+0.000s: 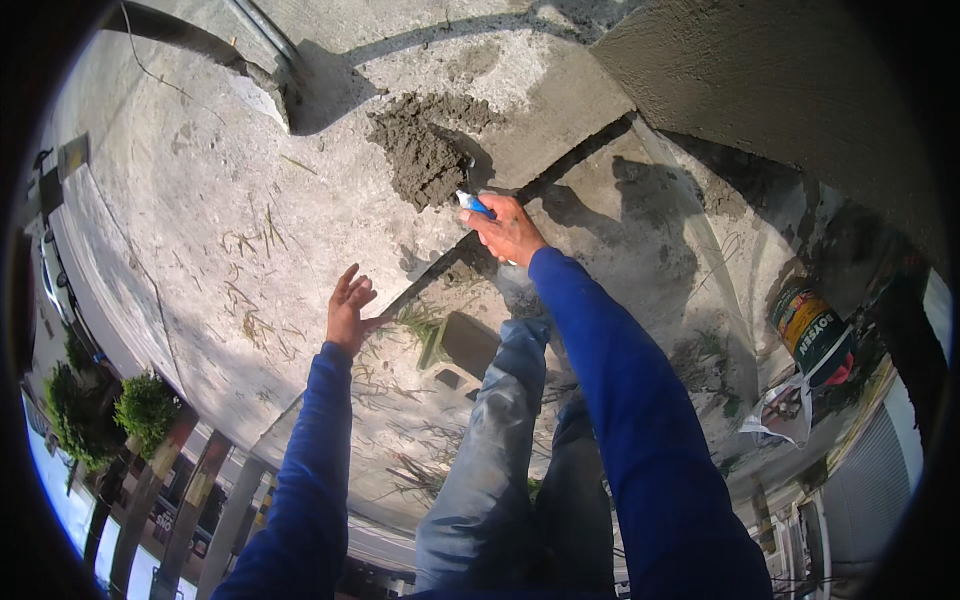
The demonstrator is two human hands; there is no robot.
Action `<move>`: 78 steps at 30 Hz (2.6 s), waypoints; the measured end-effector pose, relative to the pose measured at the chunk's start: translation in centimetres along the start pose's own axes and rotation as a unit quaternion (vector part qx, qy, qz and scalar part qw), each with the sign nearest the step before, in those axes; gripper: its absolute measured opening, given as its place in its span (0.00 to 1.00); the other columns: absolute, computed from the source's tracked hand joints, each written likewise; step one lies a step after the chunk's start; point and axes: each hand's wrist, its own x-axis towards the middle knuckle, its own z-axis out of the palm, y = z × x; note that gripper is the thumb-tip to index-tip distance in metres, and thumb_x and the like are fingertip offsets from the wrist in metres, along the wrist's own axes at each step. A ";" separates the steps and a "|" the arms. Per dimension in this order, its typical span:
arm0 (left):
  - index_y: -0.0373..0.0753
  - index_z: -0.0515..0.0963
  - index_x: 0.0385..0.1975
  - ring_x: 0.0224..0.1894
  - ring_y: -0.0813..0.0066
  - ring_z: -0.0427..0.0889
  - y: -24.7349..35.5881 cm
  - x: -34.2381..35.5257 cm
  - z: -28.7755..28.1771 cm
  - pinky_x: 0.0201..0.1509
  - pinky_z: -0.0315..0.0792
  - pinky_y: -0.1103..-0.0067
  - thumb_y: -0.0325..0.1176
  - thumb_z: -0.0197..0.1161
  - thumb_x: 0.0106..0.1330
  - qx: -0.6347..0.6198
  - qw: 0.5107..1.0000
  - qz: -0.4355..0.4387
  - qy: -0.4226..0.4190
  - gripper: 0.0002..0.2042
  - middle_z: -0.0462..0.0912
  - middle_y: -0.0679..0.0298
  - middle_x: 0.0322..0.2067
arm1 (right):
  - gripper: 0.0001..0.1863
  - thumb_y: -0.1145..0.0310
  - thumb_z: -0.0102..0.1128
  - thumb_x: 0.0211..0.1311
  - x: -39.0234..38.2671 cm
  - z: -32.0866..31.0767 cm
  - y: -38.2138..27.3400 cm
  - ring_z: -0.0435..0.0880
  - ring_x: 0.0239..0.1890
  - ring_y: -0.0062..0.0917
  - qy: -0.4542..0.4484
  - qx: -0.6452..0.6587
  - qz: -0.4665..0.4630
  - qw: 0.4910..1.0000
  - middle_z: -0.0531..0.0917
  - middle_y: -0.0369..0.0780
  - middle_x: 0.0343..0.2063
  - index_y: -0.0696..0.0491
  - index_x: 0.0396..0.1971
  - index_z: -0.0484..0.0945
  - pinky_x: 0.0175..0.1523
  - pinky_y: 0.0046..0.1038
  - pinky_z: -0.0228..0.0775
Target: The person scoops wet cement from a bucket using a trowel and applies it to a concrete wall, smoothing the surface. The person repeatedly scoops and spreads the cement along the wall's edge and lower sections.
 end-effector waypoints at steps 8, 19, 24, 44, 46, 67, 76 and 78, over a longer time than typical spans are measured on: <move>0.40 0.63 0.72 0.58 0.53 0.81 7.0 -4.2 -6.3 0.47 0.84 0.57 0.52 0.58 0.73 0.033 0.964 -0.102 -0.242 0.33 0.77 0.50 0.61 | 0.16 0.61 0.64 0.69 -16.0 -1.0 -0.7 0.70 0.14 0.17 0.035 0.025 0.020 0.999 0.72 0.33 0.16 0.52 0.26 0.70 0.18 0.26 0.60; 0.35 0.69 0.66 0.63 0.46 0.78 -20.1 -10.5 12.8 0.68 0.70 0.61 0.49 0.55 0.72 0.694 0.512 0.238 -0.447 0.29 0.79 0.41 0.58 | 0.08 0.66 0.61 0.68 -42.9 -12.8 1.1 0.74 0.15 0.20 0.213 0.243 0.013 0.946 0.76 0.36 0.21 0.54 0.38 0.75 0.20 0.27 0.67; 0.31 0.70 0.61 0.58 0.36 0.79 -18.0 -21.1 21.0 0.64 0.73 0.55 0.62 0.61 0.65 0.660 0.723 0.080 -0.187 0.38 0.79 0.36 0.55 | 0.12 0.70 0.56 0.65 -54.9 -22.7 0.3 0.75 0.15 0.25 0.311 0.391 -0.093 0.861 0.77 0.39 0.21 0.55 0.46 0.76 0.20 0.29 0.69; 0.53 0.84 0.48 0.45 0.47 0.87 -10.3 -58.6 46.9 0.48 0.79 0.58 0.54 0.61 0.69 0.729 0.626 0.144 -0.237 0.17 0.89 0.55 0.39 | 0.27 0.68 0.61 0.63 -67.6 -59.9 3.4 0.83 0.48 0.57 0.804 -0.125 -0.193 0.549 0.83 0.59 0.45 0.61 0.61 0.71 0.52 0.47 0.74; 0.53 0.84 0.48 0.42 0.48 0.87 -9.6 -59.4 48.2 0.44 0.79 0.60 0.46 0.62 0.70 0.667 0.653 0.206 -0.292 0.12 0.89 0.55 0.37 | 0.24 0.67 0.61 0.63 -68.8 -61.0 6.2 0.83 0.45 0.57 0.826 -0.091 -0.149 0.536 0.82 0.59 0.42 0.65 0.56 0.72 0.50 0.46 0.74; 0.54 0.61 0.73 0.76 0.37 0.51 -14.1 -29.3 40.9 0.66 0.63 0.41 0.59 0.64 0.62 0.873 0.458 0.109 -0.127 0.40 0.50 0.50 0.76 | 0.18 0.55 0.62 0.71 -32.7 -22.4 8.9 0.77 0.27 0.32 0.411 0.294 -0.064 0.860 0.79 0.43 0.27 0.57 0.39 0.75 0.35 0.33 0.71; 0.60 0.61 0.72 0.71 0.41 0.63 -7.0 -24.5 34.8 0.72 0.61 0.55 0.49 0.60 0.63 0.874 0.469 0.111 -0.066 0.34 0.60 0.57 0.73 | 0.17 0.49 0.64 0.69 -15.8 -14.5 10.8 0.69 0.13 0.18 0.413 0.565 0.045 0.713 0.70 0.31 0.17 0.47 0.39 0.74 0.16 0.25 0.62; 0.59 0.64 0.70 0.68 0.44 0.67 -5.2 -23.6 35.1 0.69 0.65 0.57 0.51 0.61 0.62 0.878 0.460 0.109 -0.073 0.33 0.63 0.59 0.71 | 0.18 0.49 0.65 0.69 -13.9 -17.2 8.6 0.70 0.13 0.18 0.440 0.581 -0.020 0.684 0.71 0.32 0.17 0.47 0.38 0.73 0.16 0.25 0.63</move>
